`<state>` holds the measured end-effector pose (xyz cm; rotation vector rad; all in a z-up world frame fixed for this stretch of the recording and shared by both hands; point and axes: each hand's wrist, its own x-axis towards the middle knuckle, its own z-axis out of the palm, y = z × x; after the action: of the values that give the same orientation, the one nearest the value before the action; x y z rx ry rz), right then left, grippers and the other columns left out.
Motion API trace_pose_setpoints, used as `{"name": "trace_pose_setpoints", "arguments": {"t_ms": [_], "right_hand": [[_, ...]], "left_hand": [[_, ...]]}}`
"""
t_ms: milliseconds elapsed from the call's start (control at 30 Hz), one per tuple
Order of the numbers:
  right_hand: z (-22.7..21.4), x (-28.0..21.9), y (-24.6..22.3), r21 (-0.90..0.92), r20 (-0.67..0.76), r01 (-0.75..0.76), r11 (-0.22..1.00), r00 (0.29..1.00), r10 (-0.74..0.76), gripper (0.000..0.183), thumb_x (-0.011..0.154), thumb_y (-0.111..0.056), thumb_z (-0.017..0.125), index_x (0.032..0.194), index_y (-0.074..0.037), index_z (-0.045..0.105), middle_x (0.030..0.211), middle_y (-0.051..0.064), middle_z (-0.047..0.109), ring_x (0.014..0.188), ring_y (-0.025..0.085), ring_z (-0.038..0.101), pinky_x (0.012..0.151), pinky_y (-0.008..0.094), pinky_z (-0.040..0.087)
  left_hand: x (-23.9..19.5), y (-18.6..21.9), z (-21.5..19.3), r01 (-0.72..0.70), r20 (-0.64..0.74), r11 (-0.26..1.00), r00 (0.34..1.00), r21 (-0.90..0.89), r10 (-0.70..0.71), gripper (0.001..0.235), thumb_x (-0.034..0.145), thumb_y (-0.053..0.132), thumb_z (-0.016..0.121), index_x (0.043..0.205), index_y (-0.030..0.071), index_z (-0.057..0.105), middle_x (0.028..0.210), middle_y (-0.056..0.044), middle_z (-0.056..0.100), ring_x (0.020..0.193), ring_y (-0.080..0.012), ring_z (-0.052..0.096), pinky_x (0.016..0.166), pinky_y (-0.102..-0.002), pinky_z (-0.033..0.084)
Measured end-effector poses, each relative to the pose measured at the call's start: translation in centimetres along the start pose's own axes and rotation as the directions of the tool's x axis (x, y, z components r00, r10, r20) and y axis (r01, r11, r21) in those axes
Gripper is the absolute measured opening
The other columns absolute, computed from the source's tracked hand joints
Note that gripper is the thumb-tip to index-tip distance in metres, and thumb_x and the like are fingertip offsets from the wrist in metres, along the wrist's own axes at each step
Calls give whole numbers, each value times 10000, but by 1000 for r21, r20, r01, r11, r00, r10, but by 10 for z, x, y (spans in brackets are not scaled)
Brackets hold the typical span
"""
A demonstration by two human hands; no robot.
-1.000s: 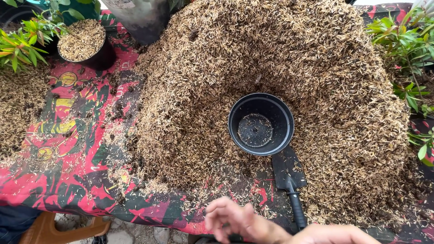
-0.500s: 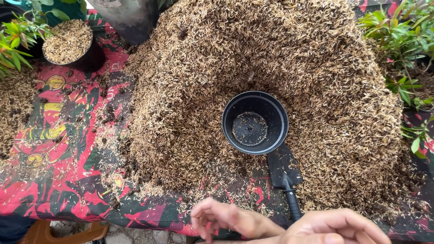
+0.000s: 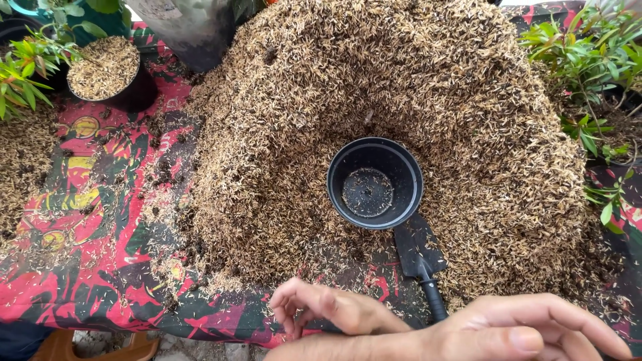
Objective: The person places a black pot in the center of a mound of rice husk substrate and uses a hand trowel to scoop the husks into the pot. They use the tip of the trowel to press the substrate down into the pot several times.
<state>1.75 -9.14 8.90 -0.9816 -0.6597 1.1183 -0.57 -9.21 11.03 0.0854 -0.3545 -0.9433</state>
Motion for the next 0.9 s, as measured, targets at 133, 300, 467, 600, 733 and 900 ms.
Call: {"name": "trace_pose_setpoints", "arguments": {"t_ms": [133,300,467,600,733,900], "right_hand": [[-3,7,6,-31,24,4,1000,1000,-3,834,959,-778,230,1315,-60,460,1131,72,508,1015,182,513,976,350,444],[-4,11,11,-101,54,16,995,998,-11,911,931,-839,199,1308,-50,455,1130,81,513,1018,188,528,976,357,466],[3,7,-8,-109,28,-29,994,999,32,884,921,-832,207,1251,-54,467,1066,78,530,962,171,542,939,342,471],[21,-13,-51,116,-82,-10,993,996,20,746,913,-768,327,1174,-86,480,1072,53,495,753,103,379,702,264,312],[10,-3,-37,-89,17,107,990,994,-106,788,980,-790,204,1175,-69,456,1017,58,461,904,160,457,880,340,427],[12,-8,-50,-157,-25,-251,955,968,250,386,1064,-413,353,1182,-96,539,1023,26,621,914,90,611,828,227,483]], "left_hand": [[-3,-4,1,-22,14,992,1000,-124,24,566,1196,240,606,1655,-87,544,1358,-123,718,1199,-152,699,1149,-230,463],[-20,61,73,194,-168,941,974,276,-151,731,1152,512,544,1691,22,481,1397,-13,609,1332,-50,562,1241,-195,388],[-5,9,31,9,-38,999,999,-35,-10,589,1199,340,558,1643,-47,530,1329,-63,663,1223,-97,637,1157,-206,426],[-3,-13,4,-81,-6,984,997,-157,81,602,1185,303,563,1633,-98,546,1307,-134,720,1113,-152,689,1054,-221,450],[3,-16,2,-84,16,982,996,-172,88,592,1198,293,544,1639,-102,537,1298,-142,719,1115,-161,689,1062,-227,456],[-3,-17,-1,-123,-45,976,992,-179,117,637,1183,281,552,1657,-142,504,1344,-209,717,1209,-218,737,1143,-265,532]]}}
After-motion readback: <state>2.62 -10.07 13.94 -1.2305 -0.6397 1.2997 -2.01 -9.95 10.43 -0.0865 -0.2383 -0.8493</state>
